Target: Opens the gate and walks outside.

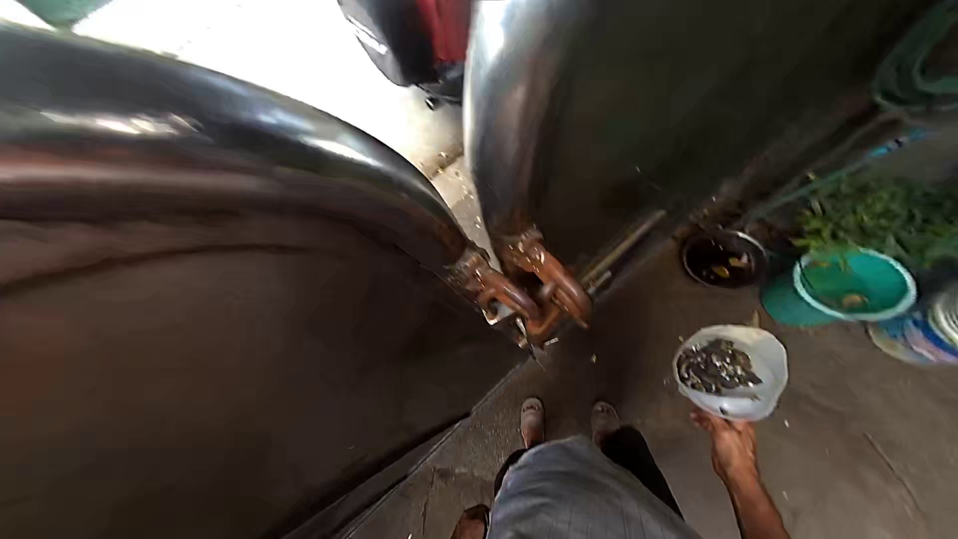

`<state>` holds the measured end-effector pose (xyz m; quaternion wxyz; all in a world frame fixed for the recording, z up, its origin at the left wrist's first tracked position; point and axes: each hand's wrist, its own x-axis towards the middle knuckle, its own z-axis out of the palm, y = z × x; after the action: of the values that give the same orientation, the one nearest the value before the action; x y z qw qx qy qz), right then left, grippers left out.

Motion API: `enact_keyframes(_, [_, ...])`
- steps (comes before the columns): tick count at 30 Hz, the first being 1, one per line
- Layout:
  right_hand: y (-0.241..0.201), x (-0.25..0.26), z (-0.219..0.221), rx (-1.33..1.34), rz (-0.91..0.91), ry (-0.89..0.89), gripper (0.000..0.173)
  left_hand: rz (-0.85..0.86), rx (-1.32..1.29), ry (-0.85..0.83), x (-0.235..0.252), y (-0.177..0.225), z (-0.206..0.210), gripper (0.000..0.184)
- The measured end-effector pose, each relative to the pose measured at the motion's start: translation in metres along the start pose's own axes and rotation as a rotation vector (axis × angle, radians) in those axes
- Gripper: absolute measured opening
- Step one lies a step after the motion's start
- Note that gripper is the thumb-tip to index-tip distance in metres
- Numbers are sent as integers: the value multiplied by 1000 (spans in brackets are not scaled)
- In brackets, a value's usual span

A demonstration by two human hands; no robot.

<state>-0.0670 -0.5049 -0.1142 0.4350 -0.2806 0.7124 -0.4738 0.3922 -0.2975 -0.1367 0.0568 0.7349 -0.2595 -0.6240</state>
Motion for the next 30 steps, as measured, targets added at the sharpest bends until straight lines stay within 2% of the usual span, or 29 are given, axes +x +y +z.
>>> enact_keyframes(1, [4, -9, -1, 9, 25, 21, 23, 16, 45, -58, -4, -8, -8, 29])
enact_keyframes(3, [12, -22, -4, 34, 64, 53, 20, -13, 141, -130, -28, 7, -21, 32])
enact_keyframes(6, [31, -32, -11, 88, 106, 97, 16, -208, 193, -126, -81, 38, -26, 37])
enact_keyframes(7, [40, -32, -13, 114, 120, 113, 14, -259, 307, -153, -82, 34, -25, 39])
enact_keyframes(8, [51, -33, -16, 138, 138, 122, 14, -223, 435, -312, -63, 10, -34, 40])
enact_keyframes(9, [63, -34, -19, 157, 156, 125, 14, -22, 473, -429, -41, -30, -44, 39])
enact_keyframes(10, [76, -32, -23, 172, 168, 124, 14, 318, 396, -490, -11, -84, -53, 43])
enact_keyframes(11, [88, -28, -26, 177, 179, 121, 13, 155, 372, -364, -13, -82, -42, 41])
enact_keyframes(12, [102, -24, -27, 172, 188, 114, 13, -50, 371, -205, -23, -55, -32, 39])
enact_keyframes(13, [117, -24, -29, 160, 199, 106, 13, -159, 377, -95, -29, -22, -26, 38])
enact_keyframes(15, [147, -27, -33, 127, 223, 105, 15, -91, 423, 25, -11, -1, -30, 33])
enact_keyframes(18, [189, -29, -33, 123, 226, 155, 20, 28, 568, -20, 85, 13, -50, 28])
enact_keyframes(20, [222, -36, -29, 188, 193, 190, 19, 4, 743, -98, 152, 58, -41, 30])
enact_keyframes(23, [272, -44, -16, 279, 191, 260, 22, 98, 837, -155, 261, 127, -3, 34])
enact_keyframes(26, [311, -53, -7, 329, 235, 356, 22, 105, 599, -106, 366, 160, 48, 34])
enact_keyframes(30, [352, -63, -12, 353, 307, 488, 21, -96, -12, 45, 473, 180, 106, 49])
